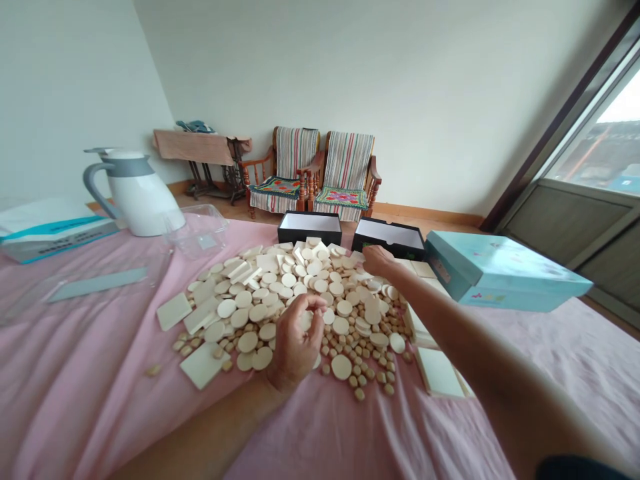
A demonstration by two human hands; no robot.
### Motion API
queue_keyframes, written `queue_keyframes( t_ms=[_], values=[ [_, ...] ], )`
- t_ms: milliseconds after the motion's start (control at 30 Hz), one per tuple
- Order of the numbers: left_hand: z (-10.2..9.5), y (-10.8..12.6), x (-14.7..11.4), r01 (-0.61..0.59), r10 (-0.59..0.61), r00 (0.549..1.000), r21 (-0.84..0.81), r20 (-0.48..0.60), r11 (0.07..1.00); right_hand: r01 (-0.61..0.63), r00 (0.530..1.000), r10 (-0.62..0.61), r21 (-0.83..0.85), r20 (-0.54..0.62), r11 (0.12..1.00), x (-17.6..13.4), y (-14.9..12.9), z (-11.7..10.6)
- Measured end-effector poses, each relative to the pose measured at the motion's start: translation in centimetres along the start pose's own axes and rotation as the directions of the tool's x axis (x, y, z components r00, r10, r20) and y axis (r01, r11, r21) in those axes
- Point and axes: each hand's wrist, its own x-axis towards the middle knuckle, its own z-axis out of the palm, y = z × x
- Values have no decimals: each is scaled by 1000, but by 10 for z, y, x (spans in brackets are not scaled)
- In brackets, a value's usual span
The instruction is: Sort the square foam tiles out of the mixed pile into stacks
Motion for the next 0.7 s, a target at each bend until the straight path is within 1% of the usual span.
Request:
queue_keyframes(
  t_ms=[67,167,267,367,467,533,633,700],
  values=[
    [0,-1,-1,-1,1,1000,-2,10,1000,-56,998,56,3,9,998,10,-2,6],
    [1,-2,-2,-3,3,1000,-4,24,1000,-102,995,102,10,8,995,17,-1,10],
    [1,-1,-2,-9,9,1000,-3,25,1000,-116,993,116,17,7,993,17,0,8],
    [0,0,-1,-9,9,1000,1,24,1000,-119,993,119,26,-15,993,9,2,2],
    [0,0,-1,-12,12,1000,-2,28,1000,-131,987,132,17,-93,991,-11,4,-10],
    [0,1,0,-10,10,1000,-3,27,1000,-137,977,136,7,-162,991,-32,9,-19],
    [0,2,1,4,-4,1000,6,16,1000,-109,954,111,22,-277,994,-75,23,-28],
    [1,2,2,9,-9,1000,19,7,1000,-87,935,99,51,-342,995,-109,36,-29]
  ],
)
